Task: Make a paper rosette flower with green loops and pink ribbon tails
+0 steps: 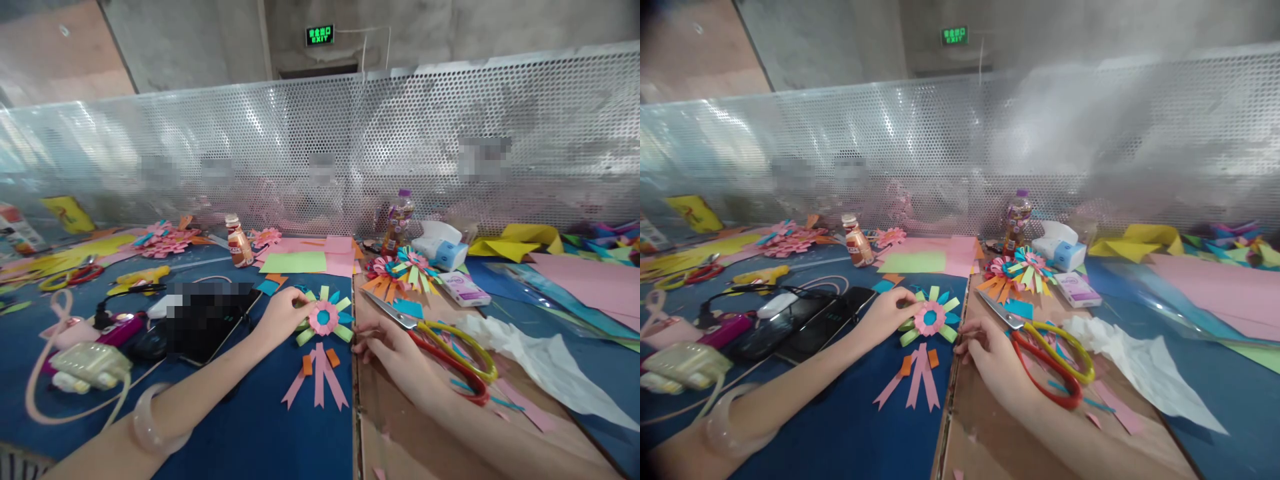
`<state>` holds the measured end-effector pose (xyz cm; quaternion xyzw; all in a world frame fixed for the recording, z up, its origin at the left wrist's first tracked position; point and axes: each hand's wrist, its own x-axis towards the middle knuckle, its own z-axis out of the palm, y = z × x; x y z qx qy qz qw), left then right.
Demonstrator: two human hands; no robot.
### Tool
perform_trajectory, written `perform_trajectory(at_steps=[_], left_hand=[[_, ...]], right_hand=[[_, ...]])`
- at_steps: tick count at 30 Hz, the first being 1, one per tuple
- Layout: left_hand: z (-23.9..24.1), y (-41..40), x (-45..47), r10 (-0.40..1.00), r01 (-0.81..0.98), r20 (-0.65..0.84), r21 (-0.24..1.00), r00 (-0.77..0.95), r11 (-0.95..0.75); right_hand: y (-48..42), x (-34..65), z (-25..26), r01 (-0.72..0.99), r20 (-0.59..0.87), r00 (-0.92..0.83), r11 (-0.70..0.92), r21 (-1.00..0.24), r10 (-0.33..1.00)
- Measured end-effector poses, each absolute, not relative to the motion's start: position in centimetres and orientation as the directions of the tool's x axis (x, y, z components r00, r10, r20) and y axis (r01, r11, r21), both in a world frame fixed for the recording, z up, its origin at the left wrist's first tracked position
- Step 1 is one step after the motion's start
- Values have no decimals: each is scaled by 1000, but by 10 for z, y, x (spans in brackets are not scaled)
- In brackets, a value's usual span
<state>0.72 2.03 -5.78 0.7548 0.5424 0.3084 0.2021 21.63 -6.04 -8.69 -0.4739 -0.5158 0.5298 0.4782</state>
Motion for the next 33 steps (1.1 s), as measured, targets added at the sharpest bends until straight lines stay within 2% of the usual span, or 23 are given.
perform_trajectory(at_steps=[2,5,8,11,14,19,23,29,33], left_hand=[[-62,23,6,933,706,269,612,237,-356],[-61,21,6,882,739,392,506,263,-445],[-54,14,7,786,707,490,396,377,-586],[-49,6,9,690,609,426,331,585,-721],[-49,1,11,642,581,337,274,688,-766],[-48,1,10,645,598,327,243,691,-764],[-39,0,7,598,542,304,254,742,-801],[-34,-2,4,554,530,253,162,793,-832],[-39,1,3,554,533,227,152,801,-833]], right_hand=[[-62,217,-87,28,-9,-93,-6,-1000,996],[-63,217,-87,65,7,-91,13,-998,996],[-64,217,-88,57,24,-82,29,-998,996],[-64,217,-89,68,23,-82,28,-997,996],[-64,217,-88,117,33,-93,43,-992,995],[-61,215,-91,302,133,-93,155,-941,987],[-55,213,-100,517,294,-117,311,-797,949],[-51,210,-98,574,348,-164,376,-727,923],[-51,206,-93,594,375,-171,399,-699,911]])
